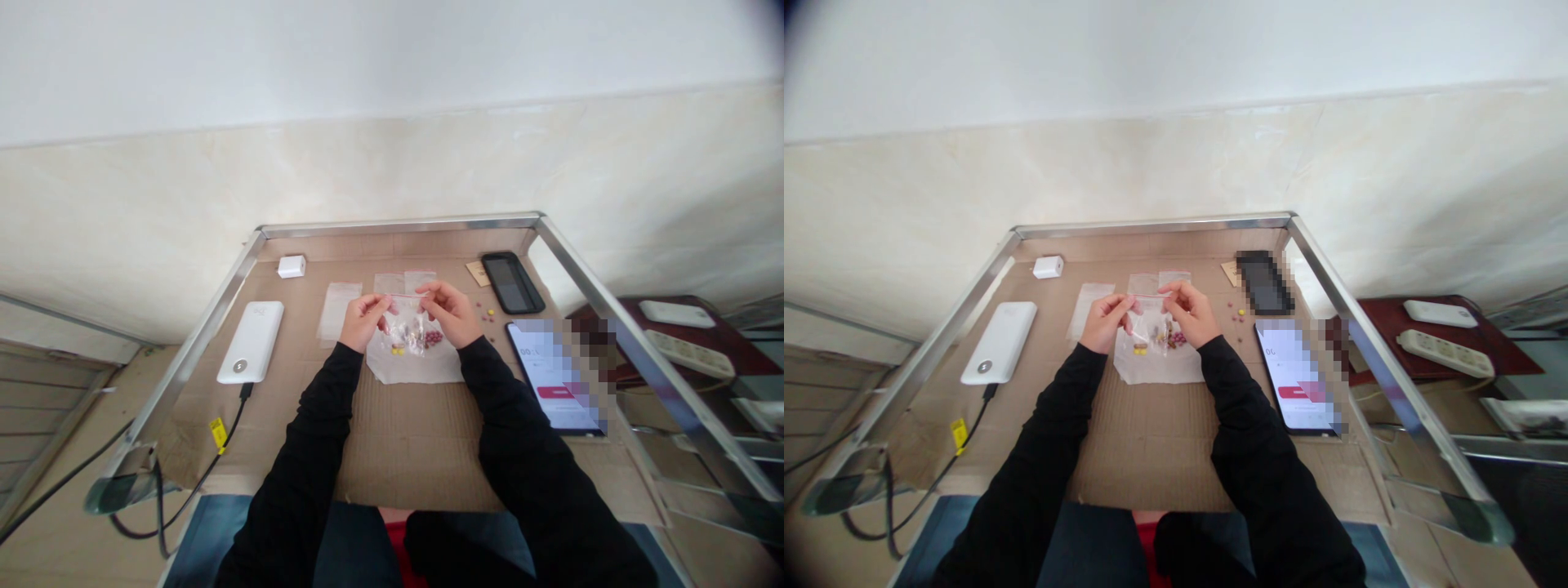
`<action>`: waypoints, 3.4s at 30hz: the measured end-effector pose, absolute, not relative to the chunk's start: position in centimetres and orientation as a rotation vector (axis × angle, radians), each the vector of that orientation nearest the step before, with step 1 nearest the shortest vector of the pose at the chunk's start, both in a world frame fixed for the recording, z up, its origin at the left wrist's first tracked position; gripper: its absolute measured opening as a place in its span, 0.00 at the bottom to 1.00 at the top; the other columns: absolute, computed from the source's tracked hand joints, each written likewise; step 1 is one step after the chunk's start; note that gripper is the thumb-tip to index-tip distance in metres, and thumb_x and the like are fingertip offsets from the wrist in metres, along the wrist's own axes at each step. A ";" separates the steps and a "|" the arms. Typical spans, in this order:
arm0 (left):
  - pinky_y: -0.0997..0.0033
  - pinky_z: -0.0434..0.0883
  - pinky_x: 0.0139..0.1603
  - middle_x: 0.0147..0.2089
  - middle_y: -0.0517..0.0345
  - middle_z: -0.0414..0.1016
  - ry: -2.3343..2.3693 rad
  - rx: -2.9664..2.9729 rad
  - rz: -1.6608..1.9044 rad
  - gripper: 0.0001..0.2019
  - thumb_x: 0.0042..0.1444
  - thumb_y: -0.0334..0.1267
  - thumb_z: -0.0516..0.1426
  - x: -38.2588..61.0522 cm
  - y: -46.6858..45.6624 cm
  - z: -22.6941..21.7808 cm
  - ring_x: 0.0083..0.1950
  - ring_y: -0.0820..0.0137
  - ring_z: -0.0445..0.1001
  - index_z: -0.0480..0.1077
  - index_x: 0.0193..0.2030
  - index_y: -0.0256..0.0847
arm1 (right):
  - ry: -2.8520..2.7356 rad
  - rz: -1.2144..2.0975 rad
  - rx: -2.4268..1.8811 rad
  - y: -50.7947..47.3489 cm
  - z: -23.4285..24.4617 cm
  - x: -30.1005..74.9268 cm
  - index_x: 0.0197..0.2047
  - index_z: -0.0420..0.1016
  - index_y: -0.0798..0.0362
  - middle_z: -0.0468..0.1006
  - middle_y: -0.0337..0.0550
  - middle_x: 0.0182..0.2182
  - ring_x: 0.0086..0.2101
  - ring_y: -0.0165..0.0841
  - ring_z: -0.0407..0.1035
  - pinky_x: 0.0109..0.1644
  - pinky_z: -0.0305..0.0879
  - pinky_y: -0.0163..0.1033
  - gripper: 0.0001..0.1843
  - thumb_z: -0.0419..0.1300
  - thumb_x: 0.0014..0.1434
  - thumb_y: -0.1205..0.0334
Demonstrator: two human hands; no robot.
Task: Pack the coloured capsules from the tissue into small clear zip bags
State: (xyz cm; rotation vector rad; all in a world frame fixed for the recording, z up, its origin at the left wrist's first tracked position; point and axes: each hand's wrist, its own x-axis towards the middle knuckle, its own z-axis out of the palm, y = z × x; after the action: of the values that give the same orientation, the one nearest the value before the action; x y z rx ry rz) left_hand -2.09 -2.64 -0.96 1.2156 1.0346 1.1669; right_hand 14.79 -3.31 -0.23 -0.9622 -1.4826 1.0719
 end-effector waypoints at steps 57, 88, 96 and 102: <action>0.77 0.62 0.16 0.21 0.58 0.69 0.863 1.245 1.032 0.13 0.47 0.44 0.55 -0.5 -3.5 -1.1 0.16 0.78 0.64 0.66 0.22 0.33 | -1.396 1.409 -0.847 -4.0 0.3 13.0 0.41 0.63 0.54 0.63 0.31 0.17 0.19 0.25 0.59 0.23 0.53 0.31 0.13 0.54 0.50 0.62; 0.70 0.64 0.41 0.39 0.53 0.67 1.712 1.852 1.426 0.12 0.52 0.43 0.51 -3.4 -2.5 -0.8 0.38 0.70 0.67 0.67 0.39 0.38 | -1.322 0.835 -1.313 -1.3 -2.7 16.7 0.41 0.61 0.55 0.71 0.35 0.23 0.20 0.25 0.60 0.24 0.55 0.32 0.21 0.60 0.42 0.60; 0.59 0.57 0.50 0.51 0.48 0.61 2.320 1.926 1.104 0.20 0.46 0.45 0.55 -4.4 -2.7 -0.5 0.50 0.57 0.60 0.64 0.47 0.42 | -1.244 0.817 -1.392 -1.7 -2.9 16.0 0.46 0.60 0.55 0.72 0.36 0.22 0.21 0.28 0.64 0.27 0.59 0.35 0.26 0.60 0.42 0.59; 0.56 0.57 0.47 0.51 0.46 0.61 2.399 1.827 0.973 0.24 0.44 0.48 0.55 -4.8 -2.5 -1.2 0.50 0.54 0.61 0.62 0.49 0.42 | -1.185 0.759 -1.425 -1.6 -3.3 15.4 0.45 0.60 0.54 0.74 0.38 0.23 0.22 0.30 0.67 0.28 0.62 0.35 0.26 0.60 0.42 0.58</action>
State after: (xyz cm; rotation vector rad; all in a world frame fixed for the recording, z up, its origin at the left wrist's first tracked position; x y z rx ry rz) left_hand -4.85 -2.47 -1.15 1.8270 2.3993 0.9730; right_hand 15.41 -1.59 -3.28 -1.4252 -1.1854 0.7589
